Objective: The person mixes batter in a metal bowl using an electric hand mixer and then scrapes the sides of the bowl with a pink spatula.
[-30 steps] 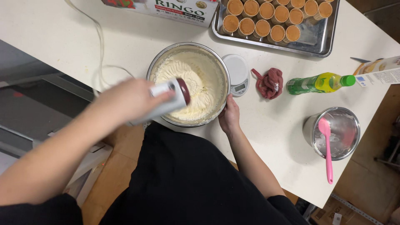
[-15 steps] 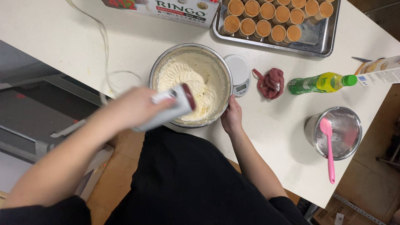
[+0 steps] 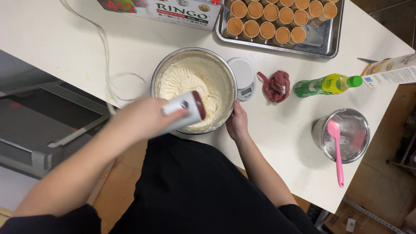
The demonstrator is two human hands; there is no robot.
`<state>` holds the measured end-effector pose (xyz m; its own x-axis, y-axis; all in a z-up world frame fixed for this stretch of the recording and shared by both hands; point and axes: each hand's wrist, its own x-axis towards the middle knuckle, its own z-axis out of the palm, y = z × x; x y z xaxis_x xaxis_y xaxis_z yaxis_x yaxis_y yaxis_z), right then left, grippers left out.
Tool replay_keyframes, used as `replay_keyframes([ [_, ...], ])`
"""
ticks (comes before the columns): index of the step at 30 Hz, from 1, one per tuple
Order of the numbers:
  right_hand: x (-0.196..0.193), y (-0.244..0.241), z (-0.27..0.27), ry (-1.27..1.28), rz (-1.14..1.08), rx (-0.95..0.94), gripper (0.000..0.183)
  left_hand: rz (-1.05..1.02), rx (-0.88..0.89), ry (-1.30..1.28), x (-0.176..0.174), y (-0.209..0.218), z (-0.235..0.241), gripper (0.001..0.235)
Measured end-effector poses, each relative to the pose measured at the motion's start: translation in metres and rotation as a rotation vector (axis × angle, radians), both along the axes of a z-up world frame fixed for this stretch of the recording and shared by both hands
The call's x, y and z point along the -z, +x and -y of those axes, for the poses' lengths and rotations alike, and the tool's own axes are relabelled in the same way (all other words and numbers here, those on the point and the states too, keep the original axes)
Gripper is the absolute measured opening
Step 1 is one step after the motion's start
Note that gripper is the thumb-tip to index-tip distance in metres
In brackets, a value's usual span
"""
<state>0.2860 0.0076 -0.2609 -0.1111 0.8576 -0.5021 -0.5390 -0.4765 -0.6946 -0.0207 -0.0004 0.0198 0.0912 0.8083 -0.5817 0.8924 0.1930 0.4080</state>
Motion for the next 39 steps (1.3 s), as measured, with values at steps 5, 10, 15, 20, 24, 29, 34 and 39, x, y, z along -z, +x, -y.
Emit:
replay_keyframes([
  [5,-0.006,-0.004,-0.005,-0.06,0.064,-0.006,0.045,-0.113,-0.092,0.075,-0.018,-0.012,-0.009,0.063],
  [10,-0.014,-0.005,-0.003,-0.075,0.054,0.0,0.044,0.095,-0.128,0.181,0.005,-0.003,-0.009,0.06],
  [15,-0.017,-0.006,-0.003,0.0,0.002,-0.02,0.046,0.194,-0.107,0.114,0.021,-0.001,0.004,0.058],
  [20,-0.022,-0.008,-0.004,-0.069,0.089,-0.015,0.046,0.044,-0.157,0.033,0.015,-0.024,0.023,0.058],
  [24,-0.027,-0.011,-0.005,-0.048,0.069,-0.02,0.047,0.144,-0.189,0.193,0.023,-0.009,0.01,0.059],
  [29,-0.03,-0.013,-0.005,-0.045,0.055,-0.017,0.047,0.103,-0.093,0.119,0.012,0.003,0.001,0.063],
  [34,-0.029,-0.013,-0.005,-0.057,0.075,0.0,0.047,-0.046,-0.014,0.147,-0.015,-0.014,0.007,0.066],
  [39,-0.029,-0.013,-0.006,-0.046,0.057,-0.019,0.049,-0.07,-0.055,0.137,-0.005,-0.004,-0.004,0.065],
])
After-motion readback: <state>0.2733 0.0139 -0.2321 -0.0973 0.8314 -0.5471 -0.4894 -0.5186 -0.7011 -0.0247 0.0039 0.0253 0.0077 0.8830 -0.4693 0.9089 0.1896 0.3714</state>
